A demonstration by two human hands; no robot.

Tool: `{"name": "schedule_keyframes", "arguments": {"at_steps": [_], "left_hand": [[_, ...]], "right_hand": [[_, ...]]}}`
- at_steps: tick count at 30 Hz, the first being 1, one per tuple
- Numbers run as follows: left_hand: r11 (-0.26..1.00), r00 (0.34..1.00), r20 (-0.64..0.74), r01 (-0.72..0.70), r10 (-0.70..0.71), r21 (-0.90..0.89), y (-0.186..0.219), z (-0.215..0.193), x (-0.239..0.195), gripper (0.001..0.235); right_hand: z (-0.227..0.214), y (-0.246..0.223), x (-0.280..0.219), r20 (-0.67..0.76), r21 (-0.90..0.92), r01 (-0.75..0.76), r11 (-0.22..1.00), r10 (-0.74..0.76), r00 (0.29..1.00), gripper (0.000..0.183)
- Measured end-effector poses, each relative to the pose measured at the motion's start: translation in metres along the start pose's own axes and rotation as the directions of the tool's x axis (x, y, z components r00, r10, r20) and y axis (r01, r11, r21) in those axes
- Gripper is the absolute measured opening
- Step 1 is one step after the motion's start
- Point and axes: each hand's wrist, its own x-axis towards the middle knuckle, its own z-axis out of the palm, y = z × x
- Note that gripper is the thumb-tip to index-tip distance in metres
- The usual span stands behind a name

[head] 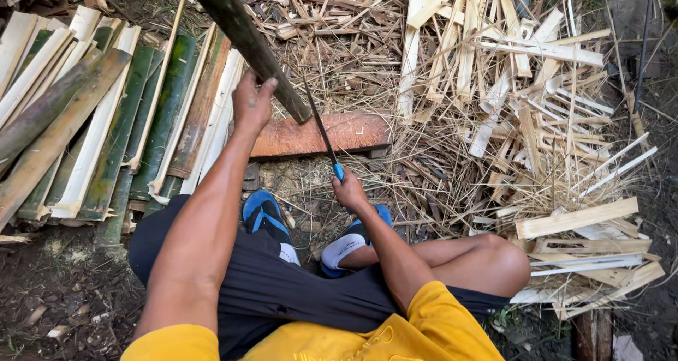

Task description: The person sits on the ground and uses a long knife to split bamboo strips into thinner slats. They repeatedly pick up bamboo pieces, position them on a wooden block, and draw the knife along the grain to create thin strips, which accumulate on the ground.

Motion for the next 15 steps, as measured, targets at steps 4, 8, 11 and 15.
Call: {"name": "schedule_keyframes", "arguments": {"at_steps": [4,8,11,15], "left_hand": [[0.990,0.986,-0.121,0.098,-0.111,-0.104,0.048,-0.018,-0.007,0.060],[0.805,0.825,-0.133,-0.565,0.549,-0.183,0.070,-0.038,-0.009,0.027],[0.809,0.812,0.029,-0.583,0.583,0.069,0.070,-0.041,-0.021,0.029],[0.775,0.866,0.186,-0.498,0.463,0.390,0.057,-0.029,-0.028,0.025]], "right_hand": [[-0.011,0.002,-0.008,0.063,0.042,-0.052,0.998,0.049,0.997,0.039],[-0.016,0.021,-0.014,-0.030,-0.091,-0.022,0.996,0.019,0.999,0.037],[-0.015,0.030,-0.022,-0.267,-0.006,-0.116,0.993,0.110,0.957,0.035],[-0.029,0.024,-0.026,-0.306,0.012,-0.157,0.987,0.153,0.940,0.034]]}}
